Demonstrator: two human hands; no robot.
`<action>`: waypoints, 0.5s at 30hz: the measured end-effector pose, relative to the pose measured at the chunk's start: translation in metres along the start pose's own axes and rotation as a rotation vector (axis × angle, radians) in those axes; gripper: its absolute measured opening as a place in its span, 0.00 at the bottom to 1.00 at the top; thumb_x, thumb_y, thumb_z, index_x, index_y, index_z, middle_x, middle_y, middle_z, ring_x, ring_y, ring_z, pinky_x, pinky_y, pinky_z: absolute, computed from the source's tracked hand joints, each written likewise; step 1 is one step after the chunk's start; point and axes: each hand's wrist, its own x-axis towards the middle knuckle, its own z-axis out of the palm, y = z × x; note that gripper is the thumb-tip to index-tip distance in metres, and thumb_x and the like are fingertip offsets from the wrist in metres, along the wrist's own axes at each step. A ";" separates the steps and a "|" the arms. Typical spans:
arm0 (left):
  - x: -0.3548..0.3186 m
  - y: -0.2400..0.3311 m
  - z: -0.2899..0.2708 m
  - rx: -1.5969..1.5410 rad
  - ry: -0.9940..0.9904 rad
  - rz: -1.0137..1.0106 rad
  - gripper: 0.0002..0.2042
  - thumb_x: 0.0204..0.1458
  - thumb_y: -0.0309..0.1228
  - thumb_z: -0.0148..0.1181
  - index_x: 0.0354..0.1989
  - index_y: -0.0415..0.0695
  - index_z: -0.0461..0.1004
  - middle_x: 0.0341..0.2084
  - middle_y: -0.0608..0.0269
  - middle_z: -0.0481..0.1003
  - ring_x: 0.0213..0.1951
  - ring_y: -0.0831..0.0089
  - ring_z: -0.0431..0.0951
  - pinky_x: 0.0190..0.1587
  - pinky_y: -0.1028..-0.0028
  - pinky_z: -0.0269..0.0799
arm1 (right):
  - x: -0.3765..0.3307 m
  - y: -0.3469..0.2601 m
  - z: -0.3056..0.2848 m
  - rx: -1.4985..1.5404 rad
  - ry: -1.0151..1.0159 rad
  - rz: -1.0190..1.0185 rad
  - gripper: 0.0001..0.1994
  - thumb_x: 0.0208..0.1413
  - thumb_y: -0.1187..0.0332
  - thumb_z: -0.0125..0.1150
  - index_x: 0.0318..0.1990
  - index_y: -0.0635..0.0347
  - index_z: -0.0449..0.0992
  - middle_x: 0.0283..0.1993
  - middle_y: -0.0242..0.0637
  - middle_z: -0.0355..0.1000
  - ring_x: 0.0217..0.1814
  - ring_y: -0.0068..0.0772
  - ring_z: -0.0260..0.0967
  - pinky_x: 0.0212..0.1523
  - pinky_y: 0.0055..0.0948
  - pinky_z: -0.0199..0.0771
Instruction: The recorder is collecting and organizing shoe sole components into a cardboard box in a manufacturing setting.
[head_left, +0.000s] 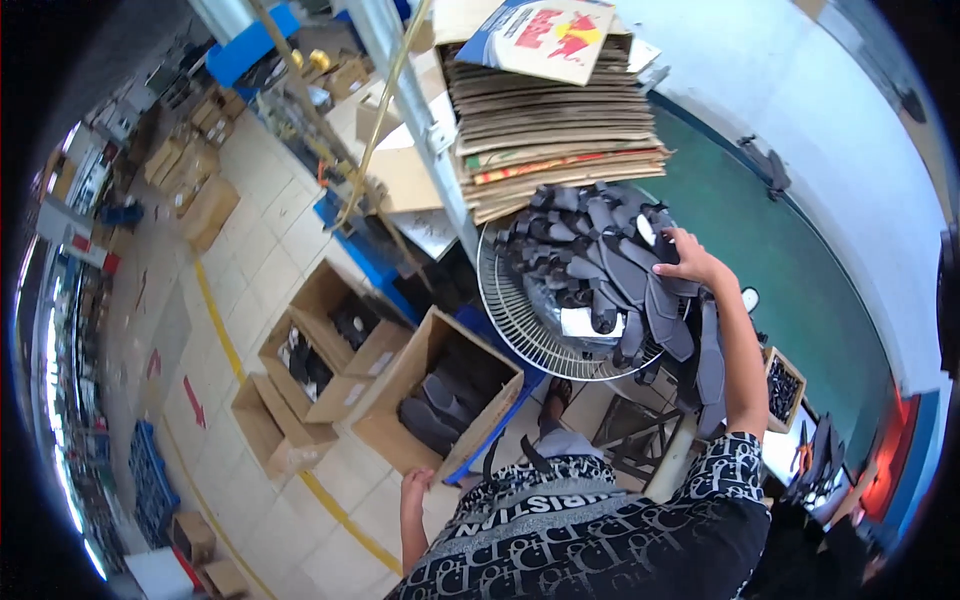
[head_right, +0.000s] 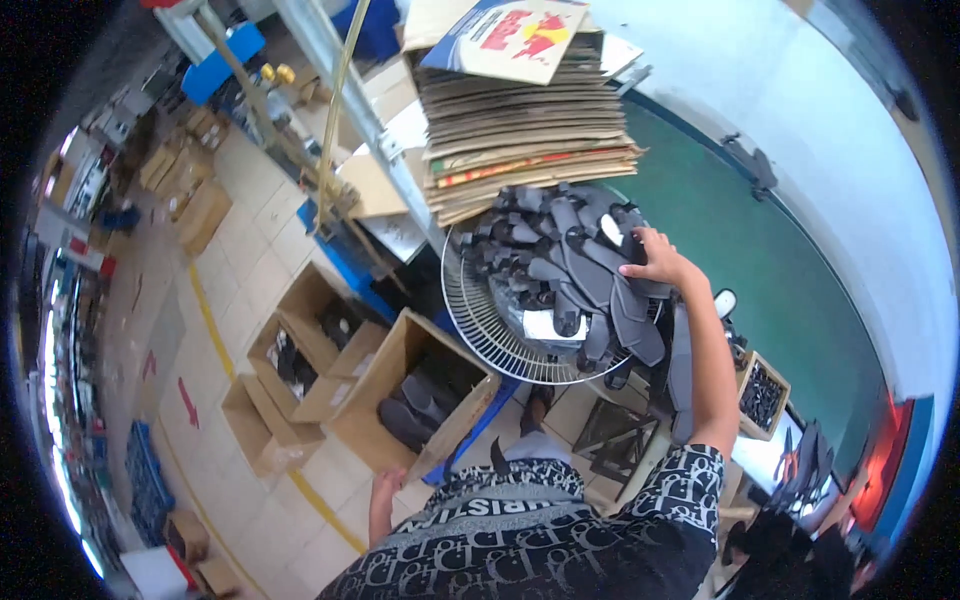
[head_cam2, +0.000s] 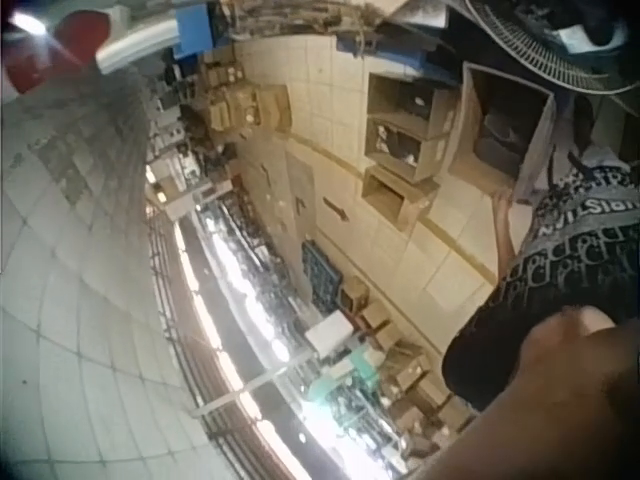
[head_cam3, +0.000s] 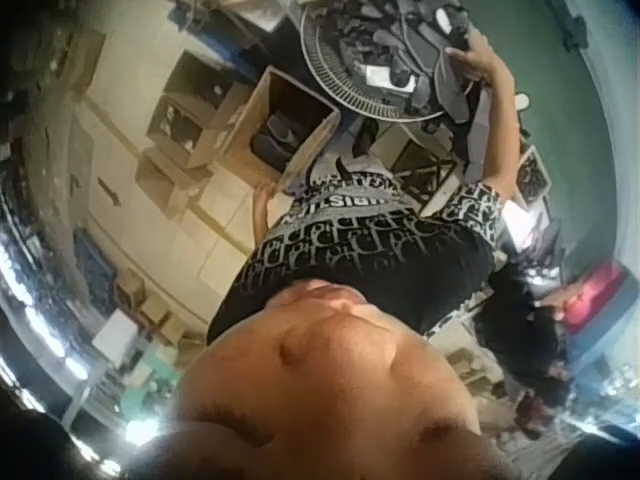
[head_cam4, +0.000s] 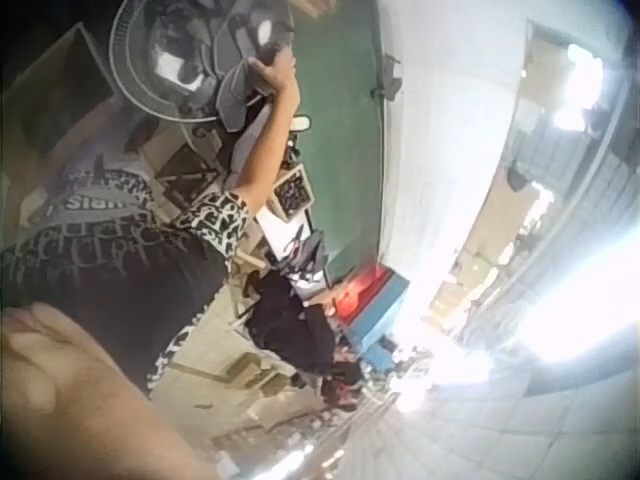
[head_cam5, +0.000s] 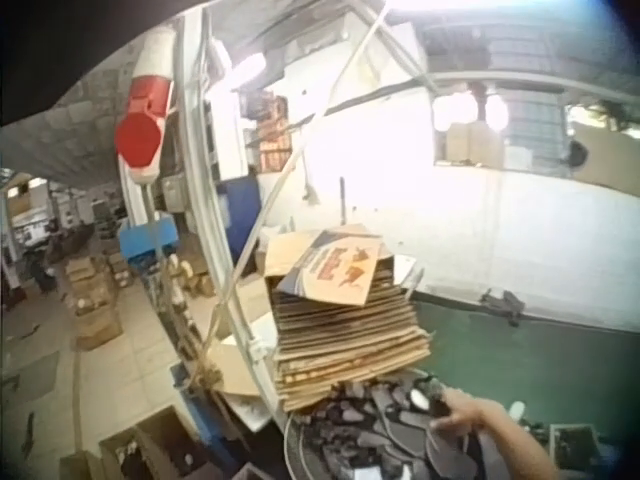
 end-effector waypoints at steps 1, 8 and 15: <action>-0.005 0.003 0.005 0.072 -0.012 0.096 0.13 0.61 0.33 0.54 0.47 0.37 0.75 0.41 0.57 0.79 0.43 0.73 0.78 0.46 0.76 0.72 | -0.003 -0.001 0.002 0.001 -0.029 -0.016 0.55 0.34 0.40 0.75 0.67 0.61 0.53 0.67 0.52 0.54 0.70 0.55 0.51 0.67 0.50 0.53; -0.056 0.019 0.045 -0.063 0.008 0.247 0.18 0.61 0.37 0.55 0.53 0.37 0.73 0.43 0.60 0.78 0.45 0.74 0.76 0.48 0.75 0.70 | -0.012 -0.030 0.022 -0.099 0.179 -0.093 0.48 0.38 0.45 0.74 0.61 0.67 0.60 0.58 0.54 0.65 0.62 0.55 0.61 0.63 0.43 0.60; -0.060 -0.040 0.000 0.133 -0.058 0.353 0.15 0.61 0.34 0.54 0.51 0.39 0.74 0.37 0.64 0.78 0.38 0.77 0.75 0.44 0.77 0.69 | -0.040 -0.033 0.044 -0.425 0.359 -0.012 0.39 0.48 0.49 0.68 0.64 0.59 0.61 0.67 0.55 0.59 0.67 0.55 0.59 0.63 0.52 0.57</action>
